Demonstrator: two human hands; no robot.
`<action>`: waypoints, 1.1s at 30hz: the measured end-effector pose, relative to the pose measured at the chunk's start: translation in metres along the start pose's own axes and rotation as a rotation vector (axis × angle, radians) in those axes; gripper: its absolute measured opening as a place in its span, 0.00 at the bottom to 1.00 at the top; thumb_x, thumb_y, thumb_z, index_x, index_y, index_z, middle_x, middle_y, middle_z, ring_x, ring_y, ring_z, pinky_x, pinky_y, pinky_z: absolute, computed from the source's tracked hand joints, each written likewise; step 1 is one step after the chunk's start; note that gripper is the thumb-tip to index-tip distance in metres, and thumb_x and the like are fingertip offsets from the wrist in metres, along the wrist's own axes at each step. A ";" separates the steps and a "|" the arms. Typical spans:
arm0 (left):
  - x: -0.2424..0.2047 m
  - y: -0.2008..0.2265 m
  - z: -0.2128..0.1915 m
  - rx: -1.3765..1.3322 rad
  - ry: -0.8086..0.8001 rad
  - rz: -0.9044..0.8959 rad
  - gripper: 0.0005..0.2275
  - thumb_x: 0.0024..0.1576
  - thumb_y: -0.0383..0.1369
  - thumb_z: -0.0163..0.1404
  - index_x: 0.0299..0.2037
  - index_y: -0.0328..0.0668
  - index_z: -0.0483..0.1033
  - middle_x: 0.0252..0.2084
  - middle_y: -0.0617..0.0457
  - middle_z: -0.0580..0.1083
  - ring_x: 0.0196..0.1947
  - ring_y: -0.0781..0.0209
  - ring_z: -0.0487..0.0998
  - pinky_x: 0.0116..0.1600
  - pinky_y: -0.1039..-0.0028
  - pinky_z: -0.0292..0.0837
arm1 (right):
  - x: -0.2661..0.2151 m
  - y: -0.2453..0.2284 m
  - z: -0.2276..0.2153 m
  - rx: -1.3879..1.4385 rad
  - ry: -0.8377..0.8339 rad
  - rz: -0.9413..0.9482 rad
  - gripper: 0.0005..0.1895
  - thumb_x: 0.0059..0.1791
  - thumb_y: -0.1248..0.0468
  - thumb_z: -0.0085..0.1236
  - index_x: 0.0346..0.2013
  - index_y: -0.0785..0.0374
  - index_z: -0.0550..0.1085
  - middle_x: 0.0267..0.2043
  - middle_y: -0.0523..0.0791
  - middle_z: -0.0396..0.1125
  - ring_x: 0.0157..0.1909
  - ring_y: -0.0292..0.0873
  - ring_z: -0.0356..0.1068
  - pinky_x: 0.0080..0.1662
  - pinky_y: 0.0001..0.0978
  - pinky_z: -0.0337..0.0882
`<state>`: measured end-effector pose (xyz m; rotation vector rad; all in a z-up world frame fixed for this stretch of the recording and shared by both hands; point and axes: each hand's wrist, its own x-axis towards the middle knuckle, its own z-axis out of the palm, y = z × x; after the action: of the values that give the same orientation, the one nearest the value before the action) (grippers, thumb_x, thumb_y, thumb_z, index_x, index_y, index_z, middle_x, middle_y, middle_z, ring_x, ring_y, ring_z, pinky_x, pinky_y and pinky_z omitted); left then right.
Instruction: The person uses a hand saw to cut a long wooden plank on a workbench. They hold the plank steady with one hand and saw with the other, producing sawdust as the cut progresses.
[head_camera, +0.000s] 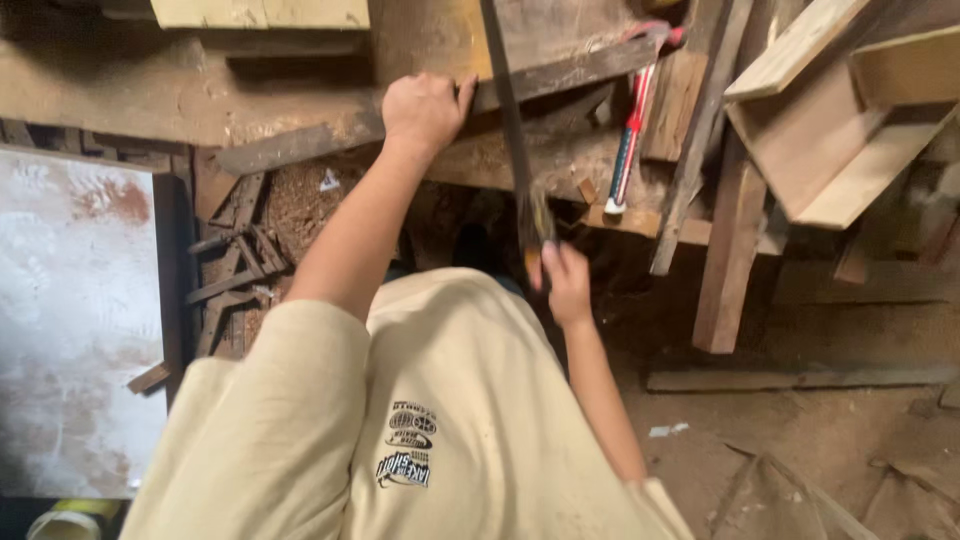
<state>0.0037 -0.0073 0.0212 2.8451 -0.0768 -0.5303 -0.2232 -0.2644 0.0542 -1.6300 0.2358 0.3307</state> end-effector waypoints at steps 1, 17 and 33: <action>-0.001 -0.003 -0.005 0.003 0.006 -0.007 0.35 0.70 0.57 0.30 0.23 0.42 0.80 0.19 0.45 0.75 0.21 0.53 0.81 0.26 0.63 0.74 | -0.015 0.002 0.000 -0.056 -0.010 -0.001 0.22 0.59 0.56 0.43 0.25 0.64 0.67 0.20 0.40 0.61 0.22 0.34 0.58 0.29 0.27 0.58; -0.004 -0.005 -0.005 0.068 0.176 0.058 0.32 0.68 0.55 0.31 0.22 0.47 0.81 0.22 0.46 0.77 0.23 0.51 0.81 0.27 0.64 0.74 | 0.051 -0.019 0.029 -0.136 0.025 -0.116 0.23 0.60 0.56 0.43 0.22 0.62 0.68 0.19 0.38 0.61 0.23 0.33 0.60 0.29 0.27 0.60; -0.003 -0.007 0.004 -0.012 0.309 0.096 0.28 0.66 0.52 0.36 0.22 0.46 0.80 0.22 0.44 0.78 0.24 0.47 0.81 0.28 0.61 0.75 | -0.068 0.012 -0.025 -0.203 -0.024 0.039 0.21 0.57 0.56 0.44 0.23 0.63 0.70 0.18 0.39 0.61 0.21 0.34 0.60 0.28 0.27 0.60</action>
<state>-0.0002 -0.0008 0.0172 2.8558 -0.1513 -0.0685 -0.2890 -0.2931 0.0686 -1.8223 0.2217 0.4146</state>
